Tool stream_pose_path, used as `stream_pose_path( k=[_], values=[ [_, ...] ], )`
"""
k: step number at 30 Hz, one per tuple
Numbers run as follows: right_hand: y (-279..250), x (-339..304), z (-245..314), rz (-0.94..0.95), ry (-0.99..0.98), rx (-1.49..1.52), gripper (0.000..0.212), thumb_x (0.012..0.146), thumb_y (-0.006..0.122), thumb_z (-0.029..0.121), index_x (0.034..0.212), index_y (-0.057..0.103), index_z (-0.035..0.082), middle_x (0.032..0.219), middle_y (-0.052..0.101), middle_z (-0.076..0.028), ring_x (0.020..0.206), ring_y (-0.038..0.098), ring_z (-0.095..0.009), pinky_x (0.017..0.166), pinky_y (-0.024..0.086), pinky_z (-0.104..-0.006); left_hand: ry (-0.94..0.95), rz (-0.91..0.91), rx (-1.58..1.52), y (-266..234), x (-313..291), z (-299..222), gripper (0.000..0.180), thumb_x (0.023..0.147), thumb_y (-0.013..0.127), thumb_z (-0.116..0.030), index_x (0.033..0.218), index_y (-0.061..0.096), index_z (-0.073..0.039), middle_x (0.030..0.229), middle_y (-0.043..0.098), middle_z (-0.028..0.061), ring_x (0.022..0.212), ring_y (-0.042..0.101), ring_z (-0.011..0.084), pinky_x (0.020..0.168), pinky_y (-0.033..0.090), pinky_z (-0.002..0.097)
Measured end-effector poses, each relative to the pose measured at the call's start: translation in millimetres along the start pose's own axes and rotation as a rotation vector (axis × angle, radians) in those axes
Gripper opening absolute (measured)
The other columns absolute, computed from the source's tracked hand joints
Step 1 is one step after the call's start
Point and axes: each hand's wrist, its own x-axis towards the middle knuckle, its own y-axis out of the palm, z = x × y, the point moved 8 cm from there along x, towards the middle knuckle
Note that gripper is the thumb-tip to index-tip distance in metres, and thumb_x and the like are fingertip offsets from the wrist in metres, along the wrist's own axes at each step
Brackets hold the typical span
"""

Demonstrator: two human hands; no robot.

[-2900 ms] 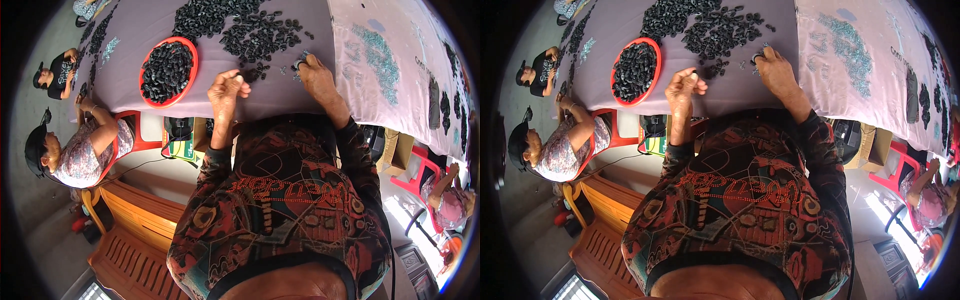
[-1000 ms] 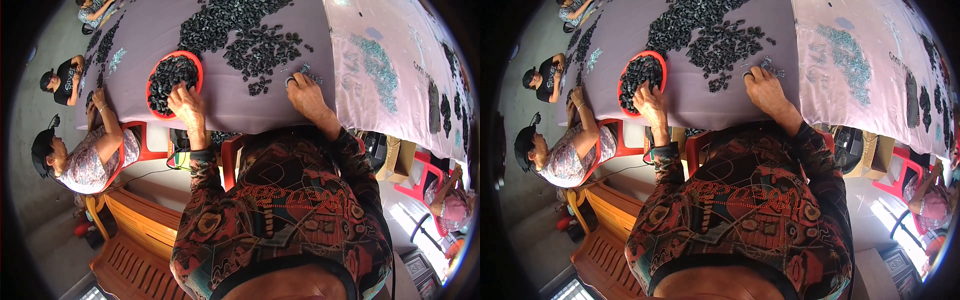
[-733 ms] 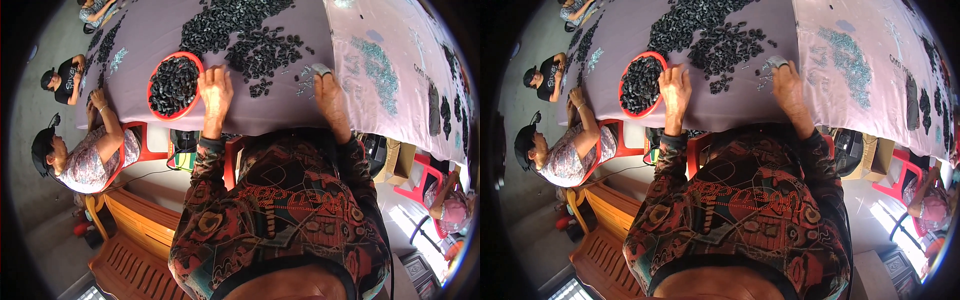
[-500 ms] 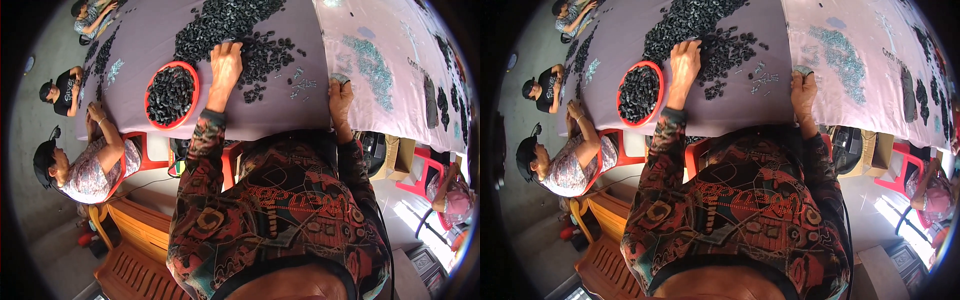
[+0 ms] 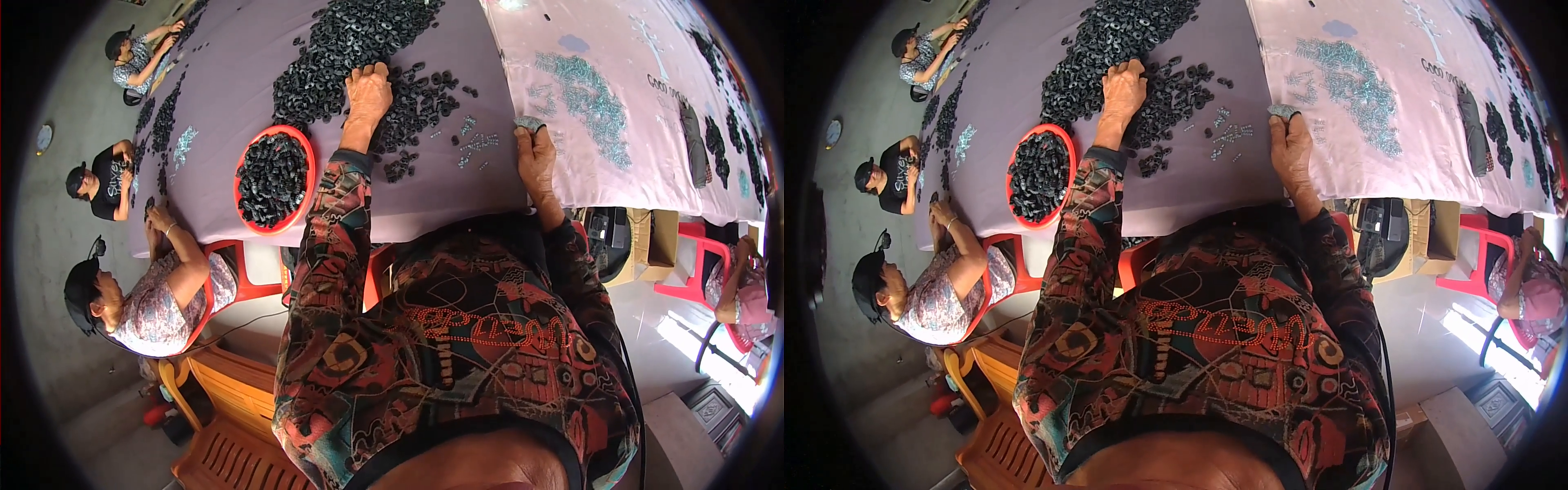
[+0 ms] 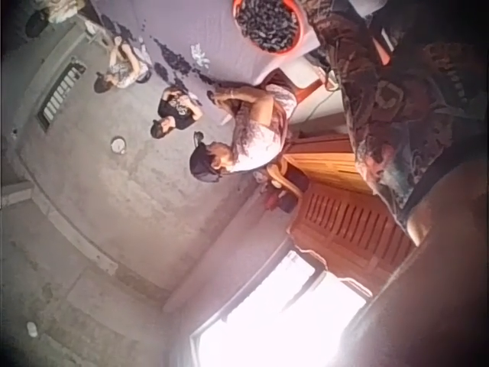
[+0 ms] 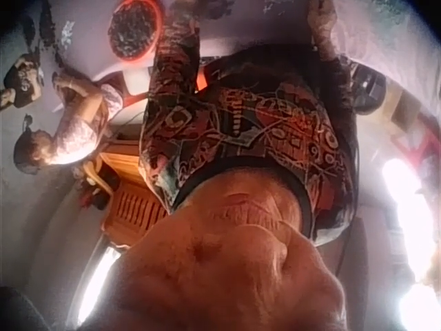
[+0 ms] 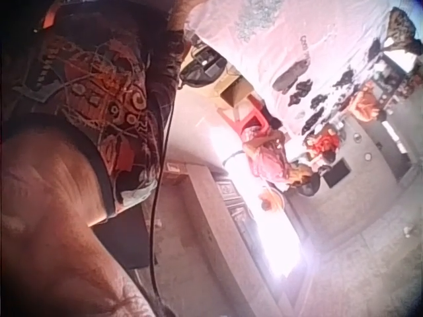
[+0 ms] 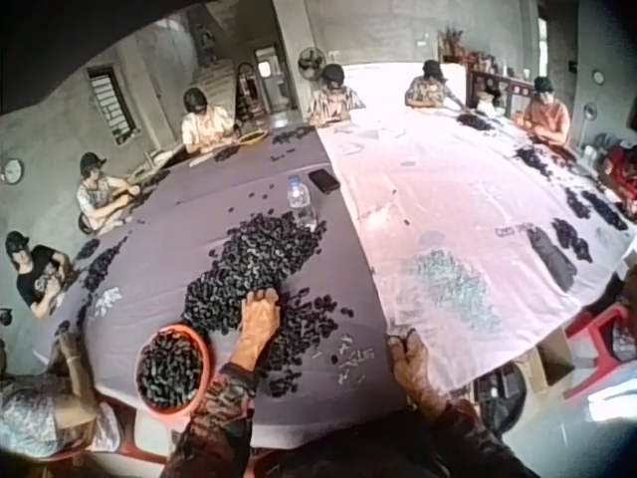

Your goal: The person picks up a black plastic component and a small metal piece, fits the metal piece into the component, and places the assembled unit on the table, repeating the process.

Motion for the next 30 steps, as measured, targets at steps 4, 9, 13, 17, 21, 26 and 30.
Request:
stream_pose_path(
  k=[4, 9, 13, 17, 21, 26, 30],
  values=[
    [3, -2, -17, 0.019, 0.123, 0.145, 0.016, 0.084, 0.058, 0.013, 0.081, 0.050, 0.000, 0.067, 0.058, -0.006, 0.061, 0.052, -0.010, 0.057, 0.044, -0.0258, -0.046, -0.170, -0.258, -33, -15, -5, 0.022, 0.067, 0.068, -0.006, 0.085, 0.056, -0.006, 0.081, 0.060, 0.0111, 0.079, 0.058, 0.0298, 0.071, 0.045, 0.0432],
    [5, -3, -26, 0.009, 0.153, 0.306, 0.015, 0.082, 0.062, 0.012, 0.080, 0.051, 0.001, 0.068, 0.057, -0.001, 0.062, 0.050, -0.007, 0.057, 0.043, -0.0227, -0.237, -0.174, -1.430, -63, -55, -27, 0.019, 0.077, 0.062, 0.005, 0.089, 0.052, -0.005, 0.076, 0.060, 0.0071, 0.073, 0.062, 0.0175, 0.064, 0.052, 0.0300],
    [4, -2, -25, 0.003, 0.138, 0.382, 0.014, 0.082, 0.063, 0.010, 0.078, 0.052, 0.003, 0.067, 0.054, 0.002, 0.059, 0.048, -0.004, 0.054, 0.041, -0.0197, -0.200, -0.131, -1.701, -96, -93, -66, 0.019, 0.078, 0.060, 0.008, 0.091, 0.051, -0.003, 0.087, 0.059, 0.0098, 0.083, 0.061, 0.0197, 0.073, 0.055, 0.0349],
    [0, 0, -16, 0.015, 0.213, 0.471, 0.012, 0.082, 0.063, 0.008, 0.078, 0.052, 0.004, 0.068, 0.055, 0.001, 0.057, 0.048, -0.004, 0.051, 0.040, -0.0186, -0.140, -0.092, -1.803, -111, -112, -97, 0.018, 0.078, 0.059, 0.007, 0.093, 0.053, -0.001, 0.090, 0.061, 0.0135, 0.084, 0.061, 0.0209, 0.073, 0.055, 0.0366],
    [0, -12, 24, 0.071, 0.269, 0.638, 0.005, 0.082, 0.059, 0.004, 0.086, 0.056, 0.002, 0.073, 0.059, -0.002, 0.057, 0.049, -0.006, 0.051, 0.042, -0.0201, -0.125, -0.032, -1.812, -113, -125, -119, 0.018, 0.078, 0.060, 0.007, 0.094, 0.053, 0.000, 0.091, 0.060, 0.0120, 0.084, 0.061, 0.0198, 0.074, 0.054, 0.0364],
    [-5, -44, 101, 0.315, 0.159, 0.765, 0.014, 0.084, 0.054, -0.001, 0.098, 0.057, 0.000, 0.083, 0.062, -0.007, 0.060, 0.051, -0.009, 0.057, 0.043, -0.0215, -0.126, 0.069, -1.754, -112, -142, -139, 0.017, 0.079, 0.058, 0.009, 0.095, 0.052, 0.004, 0.086, 0.059, 0.0074, 0.082, 0.058, 0.0124, 0.074, 0.051, 0.0272],
    [-13, -64, 121, 0.351, 0.163, 0.769, 0.010, 0.083, 0.059, 0.004, 0.093, 0.059, 0.003, 0.079, 0.062, -0.002, 0.060, 0.051, -0.005, 0.054, 0.042, -0.0181, -0.137, 0.141, -1.676, -107, -156, -150, 0.015, 0.079, 0.060, 0.007, 0.092, 0.054, 0.002, 0.083, 0.058, 0.0038, 0.076, 0.055, 0.0069, 0.068, 0.047, 0.0212]
  ],
)
